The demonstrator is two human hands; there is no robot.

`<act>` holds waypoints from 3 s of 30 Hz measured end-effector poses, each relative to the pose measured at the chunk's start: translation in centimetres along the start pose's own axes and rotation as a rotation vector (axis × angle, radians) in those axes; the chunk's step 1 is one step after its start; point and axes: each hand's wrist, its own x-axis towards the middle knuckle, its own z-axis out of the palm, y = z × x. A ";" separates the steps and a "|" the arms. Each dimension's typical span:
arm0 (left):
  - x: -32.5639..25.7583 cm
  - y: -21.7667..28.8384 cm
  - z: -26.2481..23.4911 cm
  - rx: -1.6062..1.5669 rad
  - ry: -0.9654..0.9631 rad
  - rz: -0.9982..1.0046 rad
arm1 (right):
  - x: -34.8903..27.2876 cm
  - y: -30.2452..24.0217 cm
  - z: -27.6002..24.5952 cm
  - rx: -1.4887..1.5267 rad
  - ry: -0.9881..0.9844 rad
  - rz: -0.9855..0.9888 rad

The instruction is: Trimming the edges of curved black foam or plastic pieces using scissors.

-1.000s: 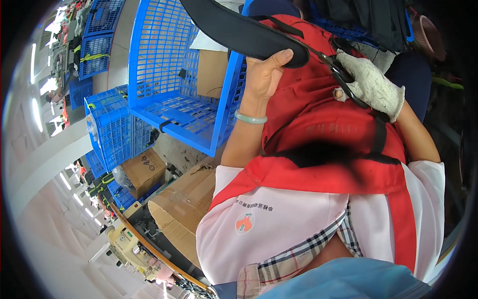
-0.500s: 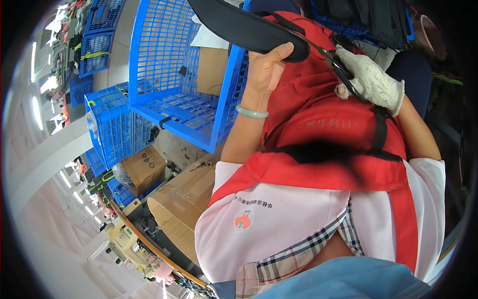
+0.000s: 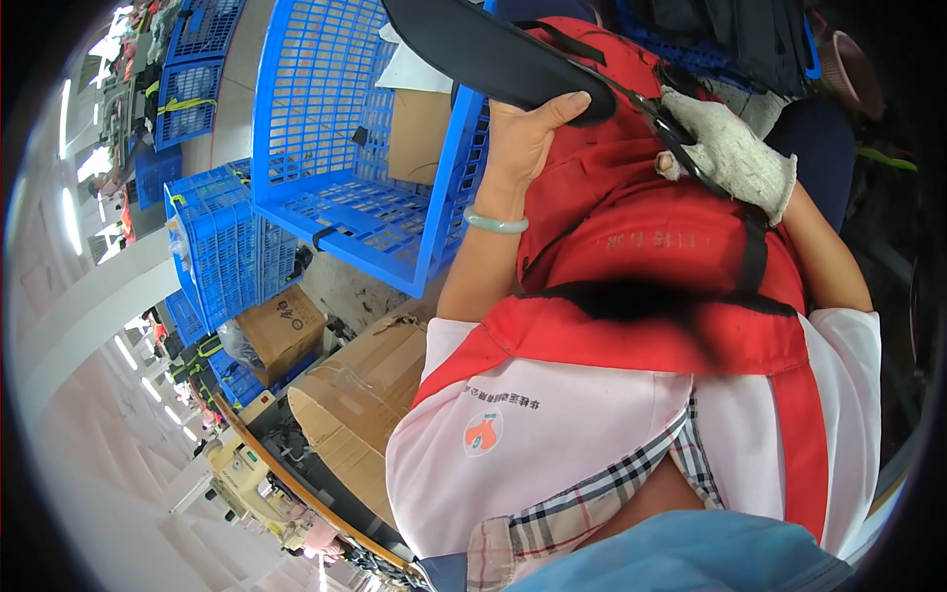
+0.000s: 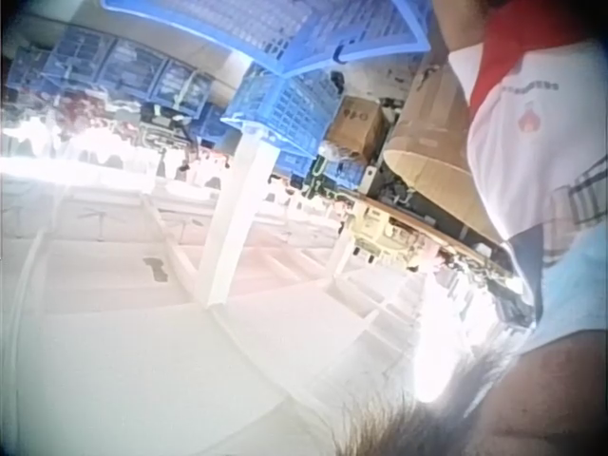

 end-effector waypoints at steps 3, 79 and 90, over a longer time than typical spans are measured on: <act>-0.2 0.6 0.3 -0.133 0.112 -0.027 | 0.0 -0.3 -0.3 0.094 -0.013 0.112; 0.8 -0.6 -1.0 -0.218 0.090 -0.111 | 0.4 1.2 1.2 -0.432 0.197 -0.012; 0.5 -1.9 -0.4 -0.264 0.085 -0.100 | -0.1 1.3 1.3 -0.460 0.178 0.106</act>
